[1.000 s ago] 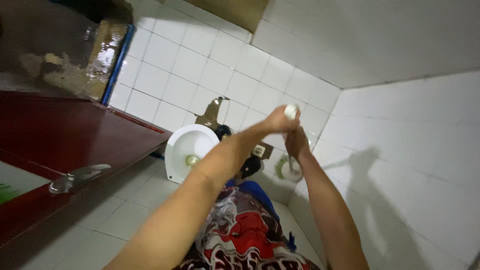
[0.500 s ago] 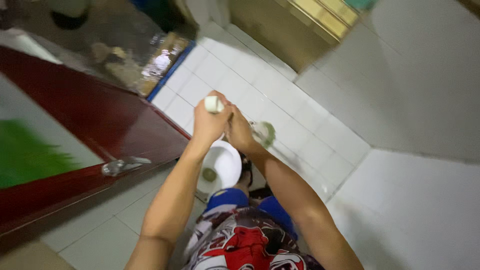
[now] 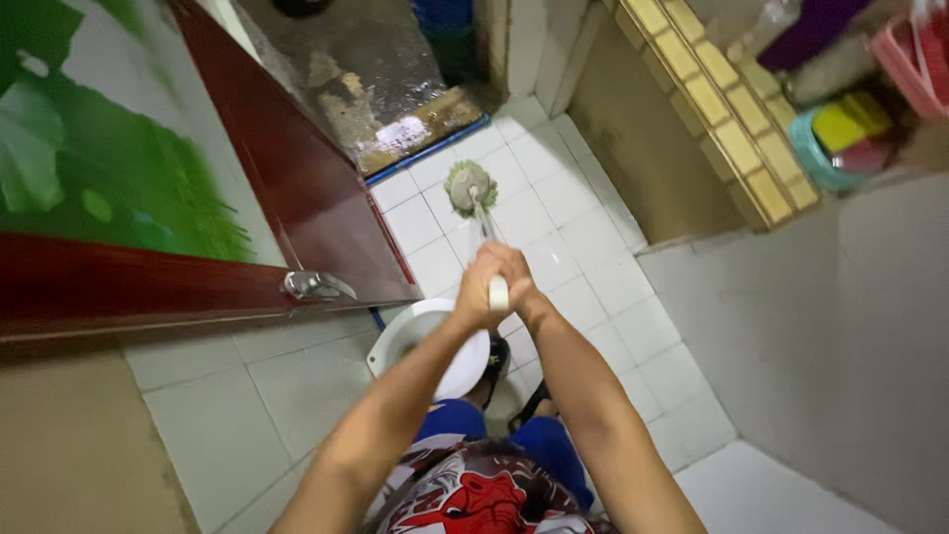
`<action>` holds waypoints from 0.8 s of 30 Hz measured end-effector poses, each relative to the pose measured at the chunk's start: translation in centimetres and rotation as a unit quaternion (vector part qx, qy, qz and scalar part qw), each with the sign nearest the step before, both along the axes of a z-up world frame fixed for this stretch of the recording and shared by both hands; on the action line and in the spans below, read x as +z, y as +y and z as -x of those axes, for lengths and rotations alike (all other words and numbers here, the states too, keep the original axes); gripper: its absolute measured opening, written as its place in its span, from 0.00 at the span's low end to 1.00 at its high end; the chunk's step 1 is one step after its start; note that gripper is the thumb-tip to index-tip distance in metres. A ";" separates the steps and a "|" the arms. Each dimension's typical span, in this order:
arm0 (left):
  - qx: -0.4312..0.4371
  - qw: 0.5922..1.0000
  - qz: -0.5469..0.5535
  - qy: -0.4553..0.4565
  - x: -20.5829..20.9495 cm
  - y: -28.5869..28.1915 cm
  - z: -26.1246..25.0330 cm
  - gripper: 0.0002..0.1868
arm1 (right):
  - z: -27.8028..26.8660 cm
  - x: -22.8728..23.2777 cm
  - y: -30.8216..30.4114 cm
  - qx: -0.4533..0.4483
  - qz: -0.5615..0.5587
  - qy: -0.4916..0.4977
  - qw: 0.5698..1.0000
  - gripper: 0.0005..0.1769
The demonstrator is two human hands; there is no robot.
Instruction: The person assembles a mop handle, mops the tiled bathroom floor, and rinses and spins the mop head in a bucket.
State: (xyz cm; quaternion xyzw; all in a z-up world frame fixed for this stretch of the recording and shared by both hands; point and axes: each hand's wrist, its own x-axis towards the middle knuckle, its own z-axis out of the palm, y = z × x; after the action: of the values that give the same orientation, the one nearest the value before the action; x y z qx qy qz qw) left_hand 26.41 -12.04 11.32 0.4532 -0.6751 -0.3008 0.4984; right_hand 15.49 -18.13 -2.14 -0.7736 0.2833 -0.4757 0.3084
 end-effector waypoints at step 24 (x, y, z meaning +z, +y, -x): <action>0.085 0.907 -0.357 0.206 -2.1 -1.3 10.5 0.14 | 12.5 -4.1 4.0 0.067 -0.651 -0.358 0.667 0.31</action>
State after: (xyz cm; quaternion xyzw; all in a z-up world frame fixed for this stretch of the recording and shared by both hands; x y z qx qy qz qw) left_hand 15.94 -13.32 9.26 0.5848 -0.3639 -0.5650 0.4544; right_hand 3.02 -14.14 -6.20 -0.1638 0.3361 -0.3888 0.8421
